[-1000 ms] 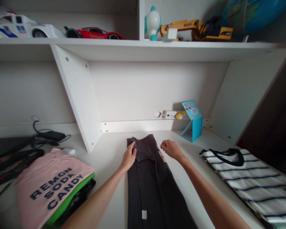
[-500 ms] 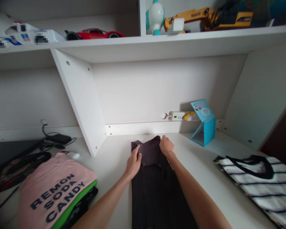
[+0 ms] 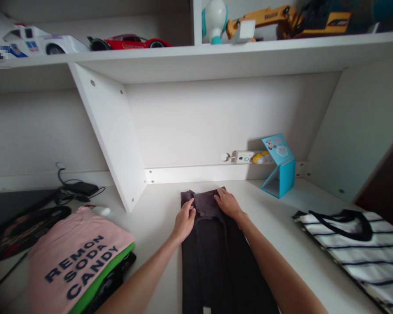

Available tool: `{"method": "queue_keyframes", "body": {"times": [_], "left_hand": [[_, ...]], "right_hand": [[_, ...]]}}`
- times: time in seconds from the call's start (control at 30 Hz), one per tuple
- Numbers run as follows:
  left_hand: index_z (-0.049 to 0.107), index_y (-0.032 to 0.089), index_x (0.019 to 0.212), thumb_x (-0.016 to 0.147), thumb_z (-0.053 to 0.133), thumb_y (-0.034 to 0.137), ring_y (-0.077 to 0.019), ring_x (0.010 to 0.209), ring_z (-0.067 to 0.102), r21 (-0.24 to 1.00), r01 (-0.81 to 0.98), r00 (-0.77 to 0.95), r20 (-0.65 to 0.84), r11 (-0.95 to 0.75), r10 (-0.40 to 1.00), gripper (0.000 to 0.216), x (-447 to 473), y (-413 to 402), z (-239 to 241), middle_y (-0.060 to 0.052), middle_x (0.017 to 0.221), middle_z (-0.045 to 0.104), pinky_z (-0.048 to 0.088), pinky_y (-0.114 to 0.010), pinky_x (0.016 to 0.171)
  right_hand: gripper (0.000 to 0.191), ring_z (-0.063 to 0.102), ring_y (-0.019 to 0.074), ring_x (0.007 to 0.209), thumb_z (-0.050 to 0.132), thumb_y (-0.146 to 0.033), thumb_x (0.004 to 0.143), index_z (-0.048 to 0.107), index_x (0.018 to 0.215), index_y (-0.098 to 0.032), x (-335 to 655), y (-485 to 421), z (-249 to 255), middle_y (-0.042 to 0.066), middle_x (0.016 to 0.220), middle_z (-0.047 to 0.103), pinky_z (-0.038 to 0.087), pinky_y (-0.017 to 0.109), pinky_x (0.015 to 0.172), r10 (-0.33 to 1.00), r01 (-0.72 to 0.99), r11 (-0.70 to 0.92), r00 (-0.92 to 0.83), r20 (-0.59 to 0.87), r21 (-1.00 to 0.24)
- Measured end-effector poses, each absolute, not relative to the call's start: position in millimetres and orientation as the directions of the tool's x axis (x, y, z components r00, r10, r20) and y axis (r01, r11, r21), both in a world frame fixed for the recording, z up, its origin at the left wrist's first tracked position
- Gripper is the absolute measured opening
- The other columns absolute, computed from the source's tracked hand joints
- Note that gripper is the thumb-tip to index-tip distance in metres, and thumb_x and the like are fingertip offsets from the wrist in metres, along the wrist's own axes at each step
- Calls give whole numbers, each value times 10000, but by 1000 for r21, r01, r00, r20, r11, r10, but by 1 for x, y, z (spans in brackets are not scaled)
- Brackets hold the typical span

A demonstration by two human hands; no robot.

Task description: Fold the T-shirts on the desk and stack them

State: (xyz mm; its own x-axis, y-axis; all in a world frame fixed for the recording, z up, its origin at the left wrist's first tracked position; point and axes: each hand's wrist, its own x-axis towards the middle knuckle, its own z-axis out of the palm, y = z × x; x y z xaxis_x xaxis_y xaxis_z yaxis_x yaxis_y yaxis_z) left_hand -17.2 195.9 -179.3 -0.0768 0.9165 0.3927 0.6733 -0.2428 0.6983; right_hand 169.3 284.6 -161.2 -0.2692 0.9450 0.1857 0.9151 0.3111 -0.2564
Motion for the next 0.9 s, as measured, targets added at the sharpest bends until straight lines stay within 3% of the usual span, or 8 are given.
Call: {"method": "queue_keyframes", "body": {"times": [0.23,0.4,0.53,0.63,0.73,0.9], "left_hand": [[541,165,1209,861,411,247,-233,1197,430,524,819,22,379,-234,925,380,-14,191,-176,-117,1287,476,320,-379,1033],[563,208,1189,875,399,285,-240,1200,421,428,863,93,386,-268,918,363,-13,190,-177,-98,1331,431,285,-400,1043],[571,225,1181,875,394,287,-242,1175,436,413,874,95,371,-256,924,359,-14,191,-179,-82,1330,435,306,-392,1024],[566,235,1186,875,391,282,-237,1166,439,392,887,96,363,-245,927,359,-13,193,-179,-66,1328,437,313,-383,1017],[553,226,1197,879,383,275,-232,1169,436,381,888,111,366,-257,924,364,-12,193,-180,-72,1324,440,295,-379,1026],[504,192,1248,895,353,305,-246,1232,364,427,848,119,423,-313,898,400,-11,193,-181,-100,1311,457,240,-387,1052]], "right_hand": [[490,94,244,1353,245,-373,945,242,1398,-188,175,271,-157,94,1469,180,104,583,1032,929,901,368,-364,59,-230],[679,108,208,1352,287,-573,878,166,1421,-183,188,196,-147,64,1473,138,156,453,1079,823,798,541,-567,-30,-265],[698,38,250,1345,362,-565,858,99,1416,-237,222,103,-141,53,1471,80,108,508,1074,709,674,646,-703,-43,-358],[739,83,288,1324,446,-564,819,79,1407,-307,252,46,-140,37,1459,93,173,551,1041,696,659,645,-715,-58,-388],[783,223,308,1279,514,-551,781,65,1389,-347,273,15,-156,27,1430,177,327,515,988,660,620,701,-751,-10,-352],[514,344,235,1243,376,-351,908,149,1370,-359,284,1,-183,-9,1384,303,361,418,1002,755,714,650,-646,113,-259]]}}
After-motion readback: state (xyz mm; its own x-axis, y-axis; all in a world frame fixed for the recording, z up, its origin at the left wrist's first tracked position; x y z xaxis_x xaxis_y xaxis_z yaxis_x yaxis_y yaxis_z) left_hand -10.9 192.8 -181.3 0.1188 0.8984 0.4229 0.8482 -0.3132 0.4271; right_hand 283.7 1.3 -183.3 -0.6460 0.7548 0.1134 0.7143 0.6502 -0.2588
